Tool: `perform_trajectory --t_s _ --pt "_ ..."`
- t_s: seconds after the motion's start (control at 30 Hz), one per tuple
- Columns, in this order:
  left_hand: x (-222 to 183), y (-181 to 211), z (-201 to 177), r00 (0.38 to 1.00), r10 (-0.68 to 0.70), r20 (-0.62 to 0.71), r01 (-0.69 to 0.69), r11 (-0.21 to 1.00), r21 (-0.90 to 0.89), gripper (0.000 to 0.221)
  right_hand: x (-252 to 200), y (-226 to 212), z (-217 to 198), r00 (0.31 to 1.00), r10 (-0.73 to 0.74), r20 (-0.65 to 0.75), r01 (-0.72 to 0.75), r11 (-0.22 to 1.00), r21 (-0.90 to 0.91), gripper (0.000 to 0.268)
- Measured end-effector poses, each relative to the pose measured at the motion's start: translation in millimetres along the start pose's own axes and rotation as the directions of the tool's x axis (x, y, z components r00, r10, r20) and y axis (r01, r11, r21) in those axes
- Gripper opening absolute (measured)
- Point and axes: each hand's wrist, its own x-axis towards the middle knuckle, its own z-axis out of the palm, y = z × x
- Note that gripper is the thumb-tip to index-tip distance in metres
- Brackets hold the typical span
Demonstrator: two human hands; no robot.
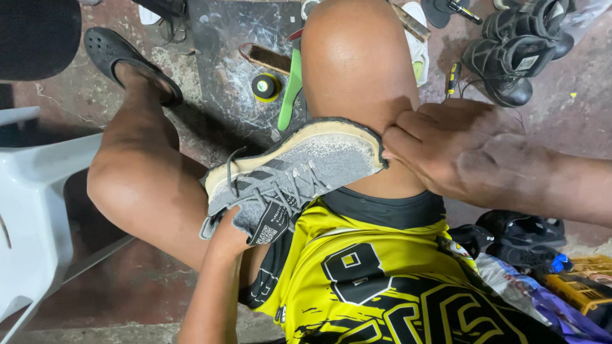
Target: The person applies adhesive from a small bottle to the sole of a sneaker and then uses a hand tool to stitch the sole onto the upper portion of the shoe.
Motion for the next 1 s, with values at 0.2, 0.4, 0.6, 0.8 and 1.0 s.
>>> perform_trajectory --t_s 0.2,0.4,0.6,0.8,1.0 --pt "4 9 -3 1.000 0.016 0.003 -0.016 1.000 0.011 0.035 -14 21 7 0.997 0.082 0.006 -0.081 0.993 -0.080 0.041" --pt "-2 57 -9 0.995 0.098 0.037 -0.101 0.990 0.098 0.041 -21 33 16 0.996 0.010 -0.091 -0.019 0.995 -0.097 0.048" --pt "-9 108 -8 0.986 0.163 0.030 -0.164 0.931 0.326 0.040 -33 46 24 0.993 0.040 -0.113 -0.055 0.990 -0.130 0.054" --pt "-24 172 0 0.994 0.106 -0.010 -0.100 0.957 0.274 0.030 -65 70 55 0.961 0.273 0.053 -0.276 0.960 0.046 0.055" --pt "-71 270 11 0.914 0.049 -0.402 0.296 0.596 0.747 0.018 -75 62 41 0.984 0.170 -0.054 -0.161 0.978 0.134 0.057"
